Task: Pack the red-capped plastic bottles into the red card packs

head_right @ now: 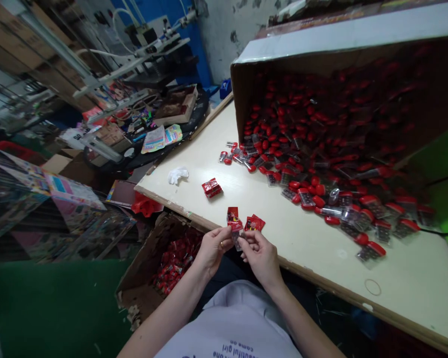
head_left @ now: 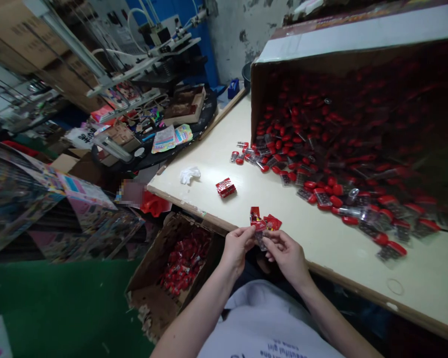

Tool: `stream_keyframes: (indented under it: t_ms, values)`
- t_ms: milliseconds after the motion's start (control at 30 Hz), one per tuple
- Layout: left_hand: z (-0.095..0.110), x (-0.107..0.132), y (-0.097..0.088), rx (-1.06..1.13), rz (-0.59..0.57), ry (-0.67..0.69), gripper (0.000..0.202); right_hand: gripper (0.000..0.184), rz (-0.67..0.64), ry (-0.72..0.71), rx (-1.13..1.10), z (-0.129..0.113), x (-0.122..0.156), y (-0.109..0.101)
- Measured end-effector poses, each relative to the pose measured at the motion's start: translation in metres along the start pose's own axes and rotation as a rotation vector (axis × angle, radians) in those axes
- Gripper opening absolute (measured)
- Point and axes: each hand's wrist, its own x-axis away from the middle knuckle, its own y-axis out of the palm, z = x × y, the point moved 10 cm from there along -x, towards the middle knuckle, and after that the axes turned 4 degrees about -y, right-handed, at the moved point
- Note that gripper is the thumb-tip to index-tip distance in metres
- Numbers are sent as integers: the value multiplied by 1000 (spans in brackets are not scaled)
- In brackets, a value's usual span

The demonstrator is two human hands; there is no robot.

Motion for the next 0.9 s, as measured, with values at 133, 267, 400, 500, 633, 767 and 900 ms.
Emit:
stream_keyframes:
  t_ms: [133, 267, 400, 500, 633, 767, 900]
  values:
    - [4, 0, 5, 18, -57, -16, 39, 32, 3, -36, 65, -3, -3, -4]
    - [13, -7, -5, -2, 35, 49, 38, 23, 46, -200, 311, -22, 0, -8]
    - [21, -11, -10, 19, 82, 100, 34, 20, 30, -267, 410, -29, 2, -6]
    - [19, -12, -8, 56, 73, 74, 34, 21, 14, -238, 383, -25, 0, -7]
    - [15, -10, -6, 86, 82, 79, 34, 26, -30, -124, 237, -12, -1, -4]
    - [18, -4, -9, 65, 140, 146, 33, 24, 4, -156, 272, -17, 2, -2]
    - [26, 1, -9, 68, 148, 227, 32, 21, 49, -232, 350, -27, 5, -2]
